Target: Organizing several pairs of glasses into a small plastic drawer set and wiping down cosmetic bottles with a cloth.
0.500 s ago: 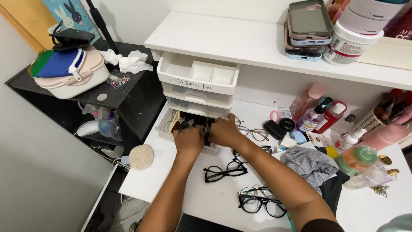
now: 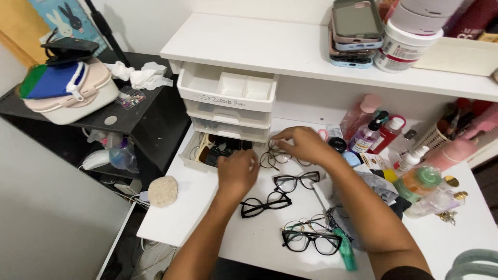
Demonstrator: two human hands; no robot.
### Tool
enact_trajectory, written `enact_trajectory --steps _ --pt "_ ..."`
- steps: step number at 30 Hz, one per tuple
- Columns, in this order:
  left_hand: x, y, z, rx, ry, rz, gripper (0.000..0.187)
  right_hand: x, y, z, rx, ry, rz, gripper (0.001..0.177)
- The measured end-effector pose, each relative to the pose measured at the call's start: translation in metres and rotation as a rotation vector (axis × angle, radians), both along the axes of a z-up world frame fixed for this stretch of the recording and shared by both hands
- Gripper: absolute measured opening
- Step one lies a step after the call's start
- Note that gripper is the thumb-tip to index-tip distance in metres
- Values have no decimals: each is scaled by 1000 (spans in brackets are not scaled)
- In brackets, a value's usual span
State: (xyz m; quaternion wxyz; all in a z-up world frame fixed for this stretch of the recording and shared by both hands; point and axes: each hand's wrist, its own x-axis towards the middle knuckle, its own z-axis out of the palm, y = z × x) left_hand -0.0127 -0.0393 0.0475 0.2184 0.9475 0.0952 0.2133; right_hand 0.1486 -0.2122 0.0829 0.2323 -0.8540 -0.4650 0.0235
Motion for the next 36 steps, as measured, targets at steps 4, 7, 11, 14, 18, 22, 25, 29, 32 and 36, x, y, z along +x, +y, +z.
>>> enact_trajectory --steps 4,7,11,14,18,22,25,29,32,36 --pt "17 -34 -18 -61 -4 -186 9 -13 -45 18 -139 2 -174 36" --pt "26 -55 -25 -45 83 -303 16 -6 -78 -15 -300 12 -251 34" --pt "40 -60 -55 122 238 -378 32 -2 -102 -61 -355 -34 -211 33" --pt "44 -59 -65 173 245 -388 35 1 -105 -82 -378 -57 -204 36" --pt "37 -61 -55 131 299 -357 32 4 -104 -93 -433 -43 -202 29" --pt "34 -63 -43 76 275 -349 29 -2 -103 -77 -436 26 -226 25" --pt "34 -63 -40 13 220 -356 28 -3 -106 -67 -390 57 -269 26" --pt "27 -61 -21 -156 218 -329 30 -7 -106 -49 -237 0 -308 25" --pt "8 -56 16 -337 242 -310 36 -18 -98 -26 -73 -61 -282 22" --pt "-14 -32 29 -499 217 -280 38 -27 -70 -3 100 -41 -179 23"
